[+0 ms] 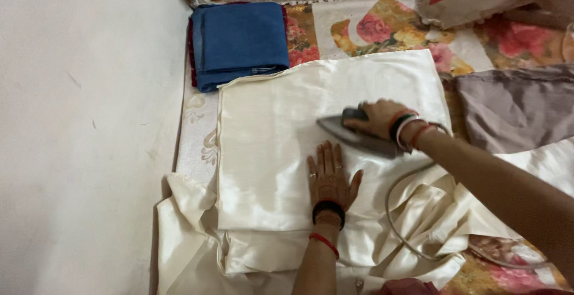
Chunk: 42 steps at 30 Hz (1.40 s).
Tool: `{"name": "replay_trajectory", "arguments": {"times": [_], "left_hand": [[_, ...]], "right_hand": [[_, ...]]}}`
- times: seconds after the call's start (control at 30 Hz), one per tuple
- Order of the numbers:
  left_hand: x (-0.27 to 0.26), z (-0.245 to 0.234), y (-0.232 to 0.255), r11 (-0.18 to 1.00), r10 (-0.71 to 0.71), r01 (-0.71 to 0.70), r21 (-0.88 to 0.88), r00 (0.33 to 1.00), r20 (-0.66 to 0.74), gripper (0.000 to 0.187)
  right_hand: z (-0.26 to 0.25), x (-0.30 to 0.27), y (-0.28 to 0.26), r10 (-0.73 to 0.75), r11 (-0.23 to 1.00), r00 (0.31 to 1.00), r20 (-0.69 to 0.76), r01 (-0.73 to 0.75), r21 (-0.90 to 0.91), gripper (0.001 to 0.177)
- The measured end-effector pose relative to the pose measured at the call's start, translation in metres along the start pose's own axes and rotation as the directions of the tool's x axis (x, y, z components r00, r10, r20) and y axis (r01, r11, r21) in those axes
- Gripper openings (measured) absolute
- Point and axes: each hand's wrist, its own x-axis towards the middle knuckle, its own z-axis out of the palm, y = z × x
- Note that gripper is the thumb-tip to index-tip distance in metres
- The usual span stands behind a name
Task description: The person irons a white shirt laid out on a bed. They use an electric iron to smooth the fabric, moving it back and forth across the shirt's body and sleeves. The person adjusts the shirt's position and folds sections to iron different areas.
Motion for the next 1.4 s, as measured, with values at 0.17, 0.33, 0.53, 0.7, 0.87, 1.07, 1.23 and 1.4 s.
{"name": "replay_trajectory", "arguments": {"times": [0.17,0.33,0.53,0.7,0.87,1.07,1.23,1.4], "left_hand": [[0.004,0.002,0.0,0.999,-0.048,0.045,0.029,0.992,0.118,0.085],[-0.003,-0.001,-0.001,0.999,-0.033,0.032,0.029,0.999,0.036,0.083],[0.0,-0.001,-0.001,1.0,-0.028,0.028,0.003,0.999,0.022,0.086],[-0.002,-0.003,-0.002,0.997,-0.009,0.007,-0.076,1.0,-0.024,0.089],[-0.002,-0.003,-0.001,0.995,-0.027,0.027,-0.093,1.0,0.0,0.089],[0.001,0.007,-0.004,0.999,-0.011,0.011,0.03,1.0,-0.007,0.084],[0.002,0.003,-0.003,0.998,-0.036,0.03,0.053,0.993,0.113,0.083],[0.001,0.003,-0.002,0.999,-0.036,0.034,0.019,0.993,0.115,0.083]], "right_hand": [[-0.026,0.097,0.013,0.144,0.989,0.976,-0.166,-0.148,-0.008,0.08],[-0.038,0.176,0.037,0.234,0.97,0.929,-0.289,-0.204,0.13,0.082],[-0.035,0.118,0.018,0.22,0.966,0.962,-0.161,-0.191,0.177,0.082],[-0.01,0.016,-0.021,0.004,1.0,1.0,0.001,-0.004,0.018,0.078],[-0.014,0.026,-0.047,0.013,0.999,1.0,-0.012,-0.014,-0.032,0.078],[-0.039,0.133,-0.013,0.302,0.948,0.948,-0.102,-0.287,0.138,0.09],[-0.025,0.143,0.1,0.366,0.926,0.86,-0.355,-0.297,0.235,0.075],[-0.014,0.106,0.165,0.499,0.854,0.775,-0.388,-0.363,0.372,0.072]]}}
